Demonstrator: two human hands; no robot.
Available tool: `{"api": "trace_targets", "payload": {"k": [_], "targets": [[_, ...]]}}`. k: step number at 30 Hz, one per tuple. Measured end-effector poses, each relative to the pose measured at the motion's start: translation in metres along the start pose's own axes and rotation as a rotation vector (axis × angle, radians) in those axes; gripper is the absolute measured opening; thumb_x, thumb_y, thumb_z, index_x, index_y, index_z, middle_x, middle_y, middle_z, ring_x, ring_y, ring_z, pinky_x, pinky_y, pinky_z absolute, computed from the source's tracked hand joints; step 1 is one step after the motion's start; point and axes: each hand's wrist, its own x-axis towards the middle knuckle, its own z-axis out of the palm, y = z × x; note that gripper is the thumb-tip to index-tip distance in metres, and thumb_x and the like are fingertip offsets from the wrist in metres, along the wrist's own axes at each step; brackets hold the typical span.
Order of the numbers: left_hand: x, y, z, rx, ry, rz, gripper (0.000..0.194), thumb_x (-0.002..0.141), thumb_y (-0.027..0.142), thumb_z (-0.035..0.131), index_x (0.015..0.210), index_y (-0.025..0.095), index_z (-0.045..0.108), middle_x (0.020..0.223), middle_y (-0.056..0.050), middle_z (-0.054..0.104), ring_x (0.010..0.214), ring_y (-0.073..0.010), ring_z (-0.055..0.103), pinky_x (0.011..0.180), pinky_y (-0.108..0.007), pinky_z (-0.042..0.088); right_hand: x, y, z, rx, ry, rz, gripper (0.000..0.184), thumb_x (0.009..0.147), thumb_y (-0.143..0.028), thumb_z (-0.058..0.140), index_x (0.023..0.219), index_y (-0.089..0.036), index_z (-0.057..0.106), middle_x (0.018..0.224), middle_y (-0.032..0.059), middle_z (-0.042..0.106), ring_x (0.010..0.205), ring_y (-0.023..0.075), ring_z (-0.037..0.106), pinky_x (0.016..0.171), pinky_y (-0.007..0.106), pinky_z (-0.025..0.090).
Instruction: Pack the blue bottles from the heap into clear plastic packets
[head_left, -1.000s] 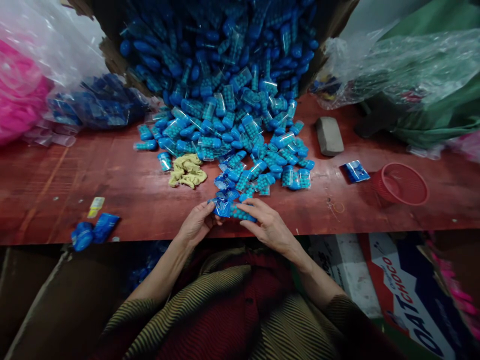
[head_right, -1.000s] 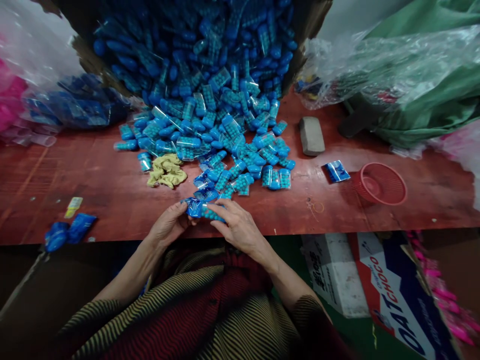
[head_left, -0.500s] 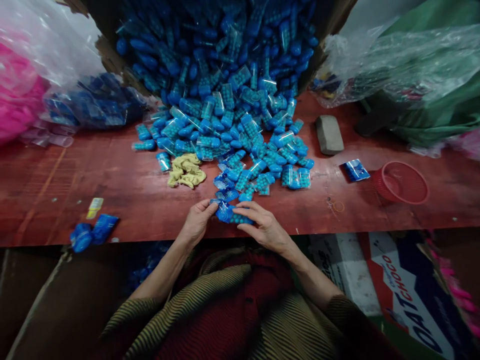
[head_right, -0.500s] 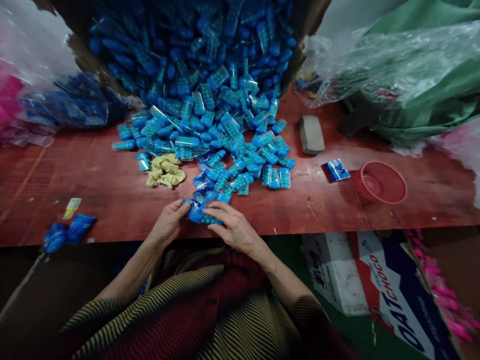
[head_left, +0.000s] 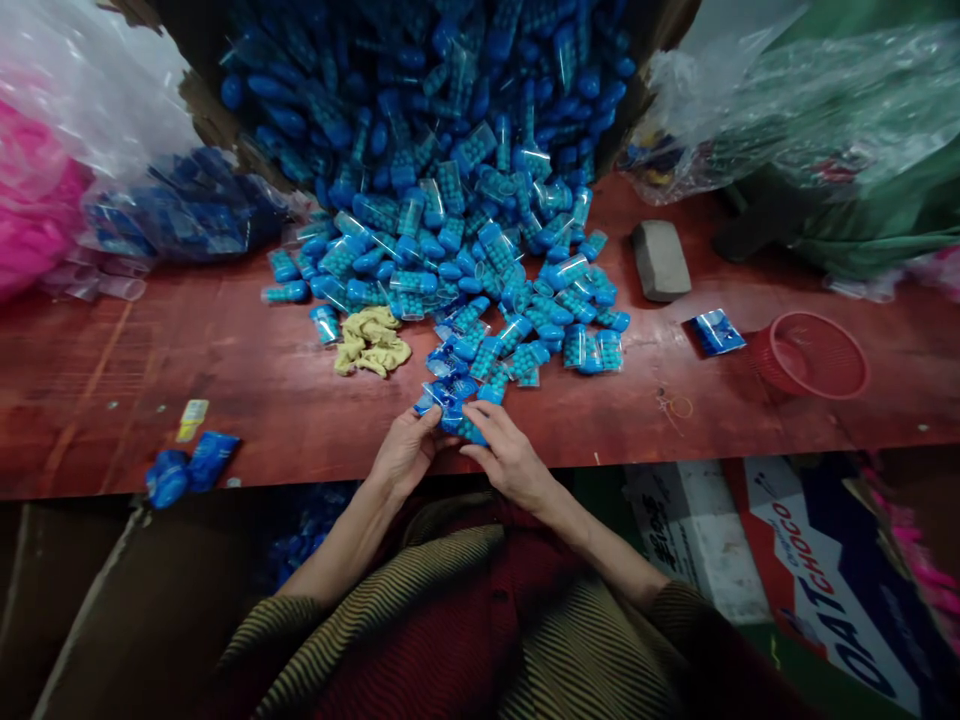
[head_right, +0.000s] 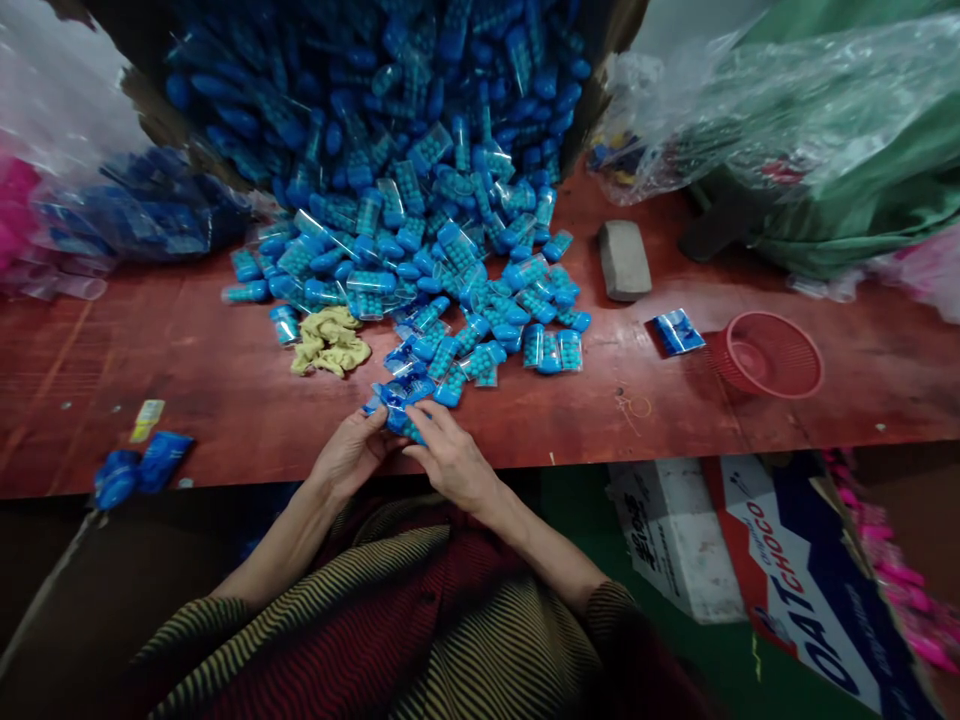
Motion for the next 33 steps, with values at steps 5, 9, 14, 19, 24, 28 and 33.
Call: {"api": "trace_targets", "payload": {"k": [5, 9, 14, 19, 24, 28, 33], "targets": [[-0.003, 0.001, 0.007, -0.003, 0.019, -0.008, 0.023, 0.067, 0.024, 0.074, 0.085, 0.013, 0.062, 0.076, -0.002, 0.070, 0.063, -0.0133, 0.065, 0.059, -0.025, 0.056, -0.001, 0.000, -0.009, 0.064, -0.047, 0.036, 0.048, 0.092, -0.016, 0.040, 0.140, -0.024, 0.037, 0.131, 0.0104, 0.052, 0.123, 0.0204, 0.049, 0.103, 0.039, 0.044], [-0.003, -0.001, 0.016, 0.030, 0.040, 0.090, 0.032, 0.062, 0.024, 0.078, 0.088, 0.013, 0.063, 0.078, -0.003, 0.071, 0.067, -0.0142, 0.066, 0.065, -0.026, 0.055, -0.004, 0.000, -0.005, -0.024, 0.012, 0.043, 0.048, 0.091, -0.017, 0.042, 0.139, -0.021, 0.039, 0.128, 0.0124, 0.054, 0.120, 0.0227, 0.052, 0.100, 0.042, 0.047], [-0.001, 0.000, 0.018, 0.005, -0.049, -0.005, 0.030, 0.063, 0.021, 0.077, 0.088, 0.013, 0.062, 0.078, -0.003, 0.071, 0.069, -0.0162, 0.066, 0.072, -0.032, 0.055, 0.000, 0.008, -0.005, 0.373, 0.000, 0.231, 0.039, 0.084, -0.026, 0.058, 0.123, -0.023, 0.054, 0.110, 0.0066, 0.063, 0.088, 0.0173, 0.065, 0.076, 0.033, 0.058], [0.000, -0.003, 0.019, -0.093, -0.107, -0.054, 0.026, 0.067, 0.015, 0.073, 0.092, 0.014, 0.063, 0.081, -0.002, 0.071, 0.074, -0.0154, 0.067, 0.074, -0.030, 0.054, 0.004, 0.017, -0.010, 0.460, 0.001, 0.276, 0.037, 0.079, -0.030, 0.064, 0.114, -0.021, 0.059, 0.106, 0.0056, 0.064, 0.090, 0.0173, 0.063, 0.079, 0.032, 0.054], [0.000, -0.006, 0.023, -0.140, -0.132, -0.037, 0.022, 0.070, 0.013, 0.070, 0.091, 0.014, 0.064, 0.085, -0.004, 0.071, 0.084, -0.0180, 0.066, 0.084, -0.032, 0.051, 0.005, 0.017, -0.002, 0.636, -0.014, 0.390, 0.049, 0.082, -0.036, 0.059, 0.126, -0.022, 0.046, 0.087, 0.0017, 0.064, 0.060, 0.0120, 0.060, 0.058, 0.026, 0.054], [0.001, -0.009, 0.017, -0.153, -0.201, -0.064, 0.028, 0.072, 0.015, 0.069, 0.099, 0.014, 0.064, 0.092, -0.007, 0.071, 0.096, -0.0212, 0.065, 0.089, -0.034, 0.049, 0.009, 0.018, -0.010, 0.542, -0.099, 0.332, 0.068, 0.080, -0.037, 0.063, 0.139, -0.024, 0.032, 0.087, -0.0004, 0.063, 0.067, 0.0123, 0.060, 0.068, 0.028, 0.053], [0.003, -0.011, 0.008, -0.149, -0.270, -0.129, 0.030, 0.072, 0.015, 0.068, 0.102, 0.015, 0.064, 0.093, -0.006, 0.071, 0.095, -0.0202, 0.065, 0.090, -0.033, 0.048, 0.019, 0.023, -0.025, 0.535, -0.266, 0.292, 0.076, 0.074, -0.037, 0.070, 0.141, -0.024, 0.034, 0.072, -0.0058, 0.059, 0.061, 0.0091, 0.051, 0.066, 0.024, 0.048]]}}
